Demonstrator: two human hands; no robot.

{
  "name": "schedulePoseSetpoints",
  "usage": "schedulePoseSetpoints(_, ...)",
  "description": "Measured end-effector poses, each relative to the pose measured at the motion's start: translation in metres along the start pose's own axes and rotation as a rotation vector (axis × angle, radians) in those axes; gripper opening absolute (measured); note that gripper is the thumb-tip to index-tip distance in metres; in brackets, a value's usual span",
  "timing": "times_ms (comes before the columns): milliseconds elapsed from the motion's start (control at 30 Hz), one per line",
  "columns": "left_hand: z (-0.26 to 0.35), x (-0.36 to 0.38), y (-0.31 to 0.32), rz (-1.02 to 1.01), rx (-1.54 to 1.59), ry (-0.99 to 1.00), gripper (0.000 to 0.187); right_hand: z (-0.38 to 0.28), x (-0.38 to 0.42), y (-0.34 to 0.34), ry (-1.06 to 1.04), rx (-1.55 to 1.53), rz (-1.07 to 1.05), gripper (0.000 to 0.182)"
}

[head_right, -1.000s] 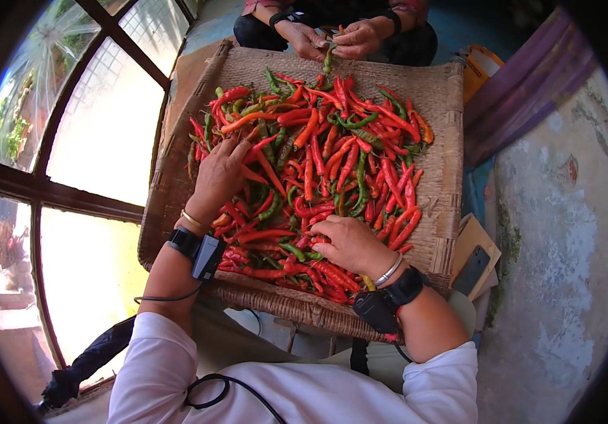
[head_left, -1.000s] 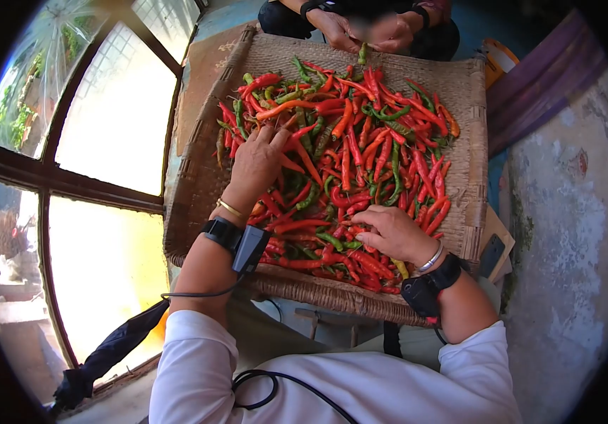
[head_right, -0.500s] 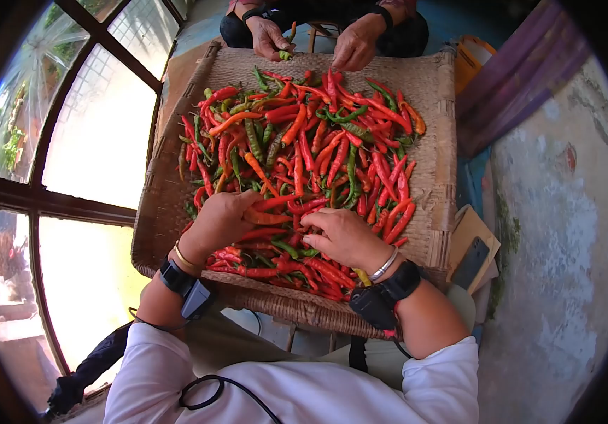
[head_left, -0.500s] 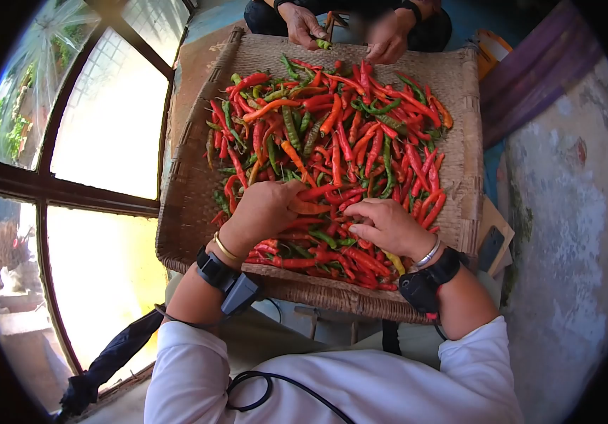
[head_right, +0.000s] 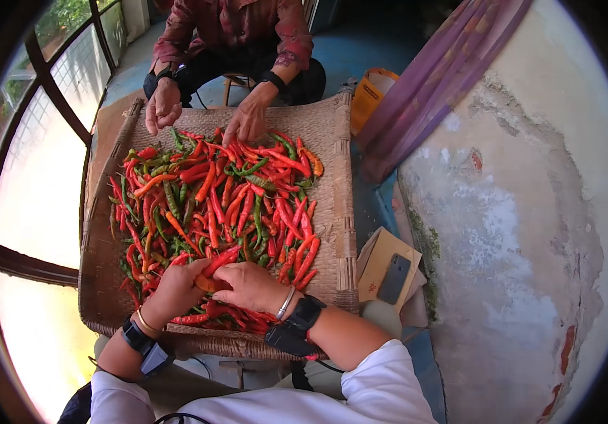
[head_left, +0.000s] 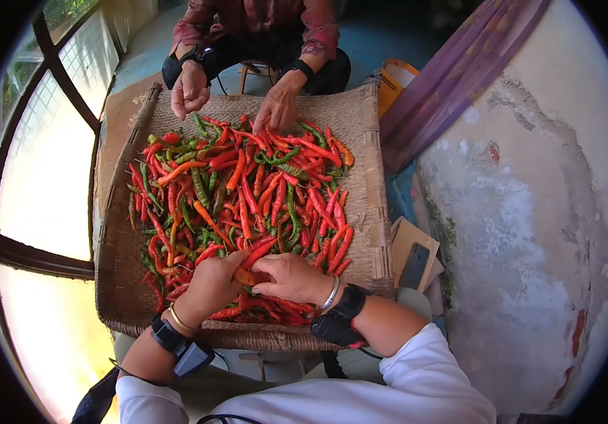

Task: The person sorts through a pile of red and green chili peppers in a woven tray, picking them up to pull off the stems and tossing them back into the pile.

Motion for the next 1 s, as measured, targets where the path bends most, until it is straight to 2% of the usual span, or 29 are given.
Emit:
schedulePoseSetpoints(33, -0.002, 0.001, 0.002, -0.029, -0.004, -0.018, 0.045, 0.003, 0.001, 0.002, 0.014, 0.017, -0.005, 0.028)
schedulePoseSetpoints(200, 0.011, -0.002, -0.01, -0.064, -0.101, -0.108, 0.048, 0.006, 0.001, -0.001, 0.063, 0.067, 0.003, 0.026)
schedulePoseSetpoints(267, 0.01, -0.003, -0.013, -0.066, -0.174, -0.144, 0.048, 0.001, -0.002, -0.01, 0.129, -0.097, 0.065, 0.022)
schedulePoseSetpoints(300, 0.008, -0.003, -0.015, -0.059, -0.146, -0.128, 0.048, -0.004, -0.004, -0.014, 0.349, -0.3, -0.011, 0.017)
schedulePoseSetpoints(467, 0.009, -0.003, -0.02, -0.016, -0.061, -0.112, 0.057, 0.004, -0.002, -0.008, 0.426, -0.433, 0.004, 0.013)
schedulePoseSetpoints(533, 0.01, -0.002, -0.021, 0.177, -0.097, -0.091, 0.064, 0.005, -0.002, -0.009, 0.448, -0.428, 0.009, 0.013)
schedulePoseSetpoints(567, 0.01, -0.003, -0.02, 0.179, -0.096, -0.093, 0.064, 0.004, -0.002, -0.01, 0.475, -0.453, 0.037, 0.013)
schedulePoseSetpoints(633, 0.011, -0.006, -0.018, 0.303, -0.044, 0.118, 0.067, 0.003, -0.002, -0.01, 0.502, -0.478, 0.065, 0.013)
schedulePoseSetpoints(667, 0.011, -0.006, -0.017, 0.304, -0.043, 0.117, 0.067, 0.003, -0.001, -0.007, 0.545, -0.563, 0.044, 0.012)
schedulePoseSetpoints(733, 0.015, -0.003, -0.012, 0.154, 0.032, 0.156, 0.068, 0.001, 0.0, -0.003, 0.589, -0.647, 0.022, 0.011)
schedulePoseSetpoints(767, 0.015, -0.002, -0.006, 0.072, 0.259, 0.088, 0.064, -0.001, 0.0, -0.002, 0.556, -0.648, 0.016, 0.011)
schedulePoseSetpoints(800, 0.012, -0.001, -0.003, 0.071, 0.26, 0.087, 0.064, -0.004, -0.001, -0.002, 0.524, -0.648, 0.009, 0.012)
schedulePoseSetpoints(867, 0.009, 0.002, 0.002, 0.029, 0.256, 0.251, 0.053, -0.006, -0.002, -0.003, 0.572, -0.701, 0.008, 0.013)
schedulePoseSetpoints(900, 0.012, 0.002, 0.005, 0.066, 0.288, 0.218, 0.044, -0.005, -0.001, -0.005, 0.615, -0.746, -0.025, 0.013)
schedulePoseSetpoints(933, 0.016, 0.003, 0.003, 0.066, 0.288, 0.218, 0.044, -0.003, 0.0, -0.008, 0.658, -0.791, -0.058, 0.014)
schedulePoseSetpoints(967, 0.02, 0.004, 0.0, -0.029, 0.333, 0.122, 0.039, -0.002, 0.0, -0.011, 0.659, -0.792, -0.06, 0.014)
schedulePoseSetpoints(1000, 0.023, 0.006, -0.001, -0.124, 0.376, 0.025, 0.033, 0.001, -0.001, -0.015, 0.676, -0.815, 0.026, 0.015)
Point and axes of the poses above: each hand's wrist, its own x-axis away from the middle knuckle, its own y-axis out of the palm, z = x × y, the point moved 1 cm from there along -x, towards the middle knuckle, and after that the axes turned 9 degrees about z, right-handed, at the moved point
